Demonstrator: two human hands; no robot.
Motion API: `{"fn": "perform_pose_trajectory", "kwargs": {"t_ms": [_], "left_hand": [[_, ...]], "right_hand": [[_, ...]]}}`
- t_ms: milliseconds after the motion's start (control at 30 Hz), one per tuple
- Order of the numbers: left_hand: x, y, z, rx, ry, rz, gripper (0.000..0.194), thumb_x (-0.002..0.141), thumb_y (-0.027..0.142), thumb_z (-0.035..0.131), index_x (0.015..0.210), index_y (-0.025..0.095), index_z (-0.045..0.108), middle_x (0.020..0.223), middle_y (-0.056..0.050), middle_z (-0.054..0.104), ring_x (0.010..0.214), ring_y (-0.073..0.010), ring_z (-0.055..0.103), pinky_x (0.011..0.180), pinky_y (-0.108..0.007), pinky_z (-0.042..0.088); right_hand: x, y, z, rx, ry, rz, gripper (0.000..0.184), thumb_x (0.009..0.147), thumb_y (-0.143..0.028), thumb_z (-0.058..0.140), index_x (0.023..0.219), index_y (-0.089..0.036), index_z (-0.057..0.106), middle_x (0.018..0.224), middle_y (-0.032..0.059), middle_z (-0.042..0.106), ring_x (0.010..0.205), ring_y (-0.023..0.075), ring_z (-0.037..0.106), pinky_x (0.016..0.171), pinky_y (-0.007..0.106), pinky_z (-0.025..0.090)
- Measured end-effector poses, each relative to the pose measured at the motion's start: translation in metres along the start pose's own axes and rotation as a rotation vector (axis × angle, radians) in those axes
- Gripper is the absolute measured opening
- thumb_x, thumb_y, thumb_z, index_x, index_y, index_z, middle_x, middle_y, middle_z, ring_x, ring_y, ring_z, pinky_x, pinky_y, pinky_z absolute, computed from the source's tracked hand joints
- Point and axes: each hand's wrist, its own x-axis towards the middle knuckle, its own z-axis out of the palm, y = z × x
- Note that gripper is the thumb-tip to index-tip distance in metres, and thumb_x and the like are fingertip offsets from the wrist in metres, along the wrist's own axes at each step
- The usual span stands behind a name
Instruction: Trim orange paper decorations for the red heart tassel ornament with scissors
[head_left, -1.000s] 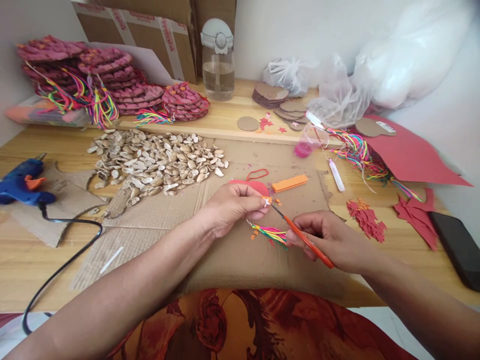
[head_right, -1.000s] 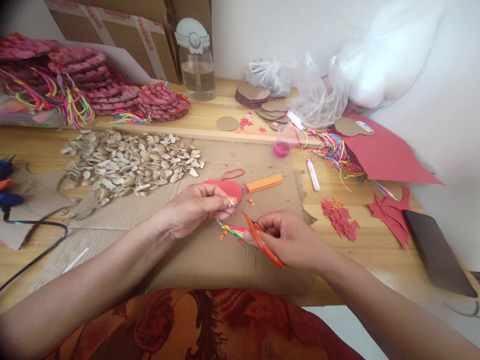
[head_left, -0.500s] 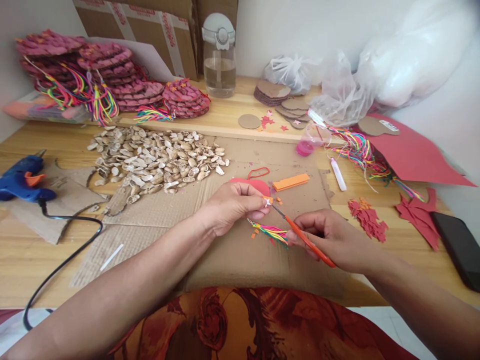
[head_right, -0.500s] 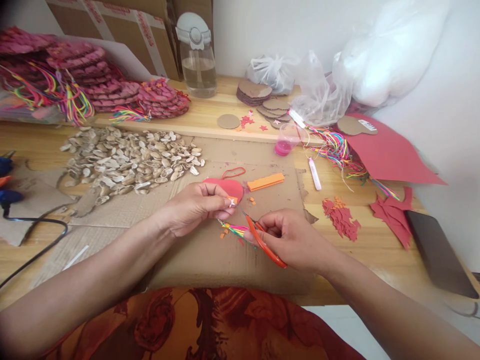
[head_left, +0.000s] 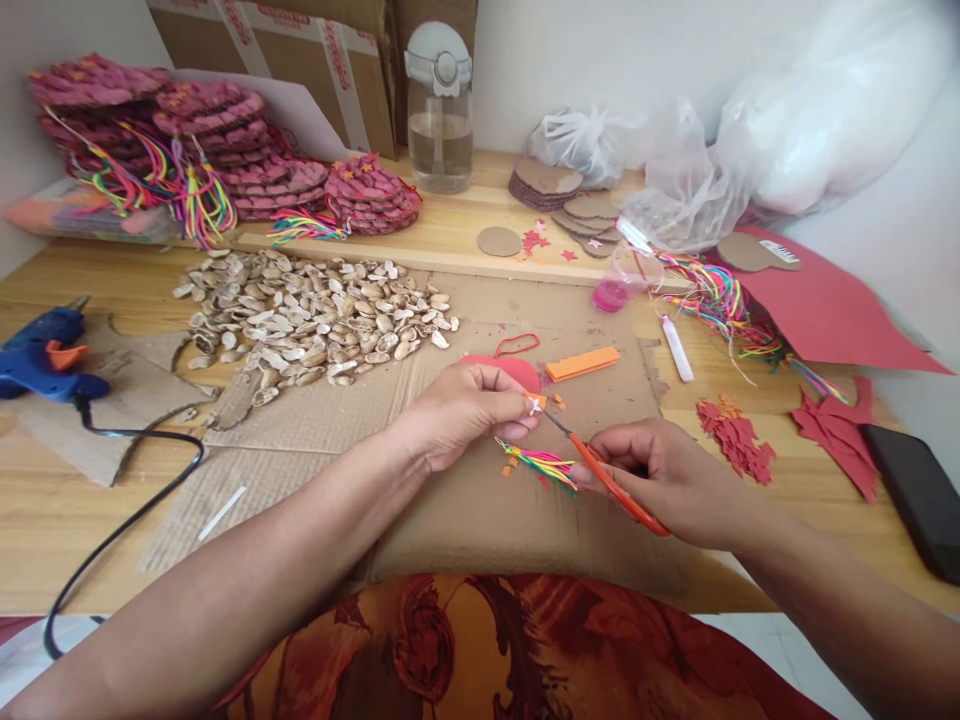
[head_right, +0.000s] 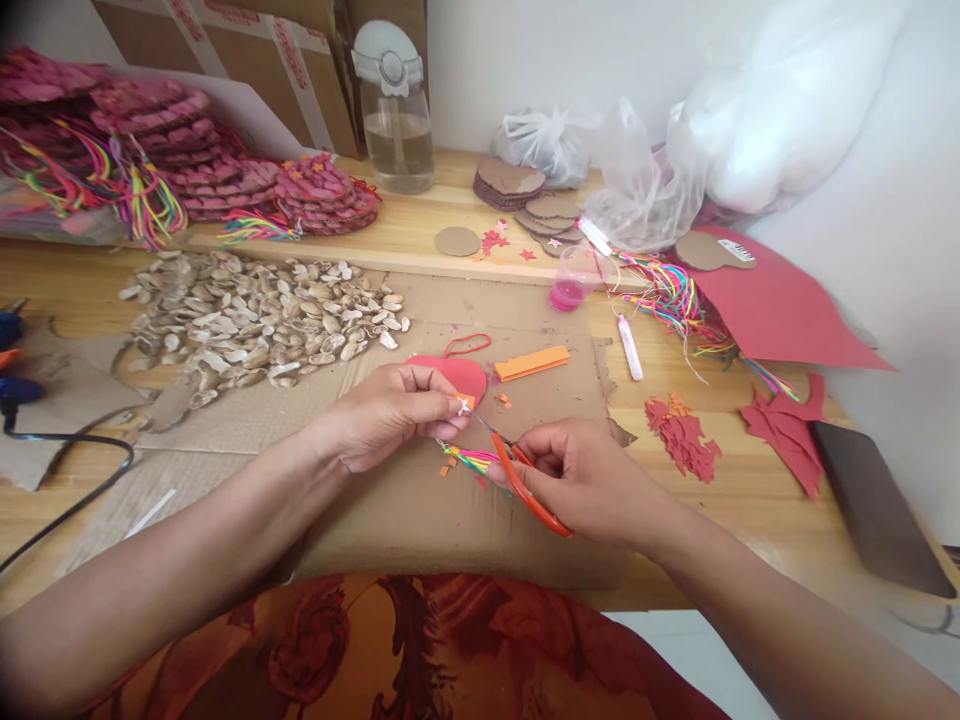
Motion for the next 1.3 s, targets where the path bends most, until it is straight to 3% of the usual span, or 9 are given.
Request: {"fn": "perform_pose_trajectory", "kwargs": {"t_ms": [300,1100,1300], "left_hand": [[-0.001,0.002,0.0,0.016,0.002,-0.008,0.011,0.068,0.014,0.072,0.063,0.011,0.063,0.066,-0.005,0.068,0.059,-0.009,0.062,0.062,-0.021,0.052],[0.0,0.001,0.0,0.025,-0.012,-0.001,0.011,0.067,0.015,0.073,0.063,0.011,0.064,0.066,-0.005,0.068,0.057,-0.0091,0.062,0.061,-0.022,0.051],[0.001,0.003,-0.002,0.023,0.006,0.016,0.013,0.065,0.018,0.075,0.064,0.011,0.064,0.067,-0.005,0.067,0.06,-0.0091,0.062,0.062,-0.021,0.051]], "right_hand": [[-0.001,0.003,-0.001,-0.05,0.027,-0.024,0.049,0.078,-0.06,0.06,0.058,-0.019,0.043,0.052,-0.0058,0.026,0.049,0.0079,0.021,0.044,0.024,0.014],[-0.004,0.004,-0.002,-0.148,0.086,-0.125,0.045,0.083,-0.044,0.061,0.057,-0.019,0.033,0.052,-0.0061,0.025,0.049,0.008,0.022,0.044,0.024,0.015],[-0.006,0.01,-0.01,-0.147,0.012,-0.081,0.04,0.082,-0.045,0.062,0.06,-0.019,0.04,0.056,-0.0052,0.027,0.052,0.0091,0.024,0.046,0.025,0.017]]}}
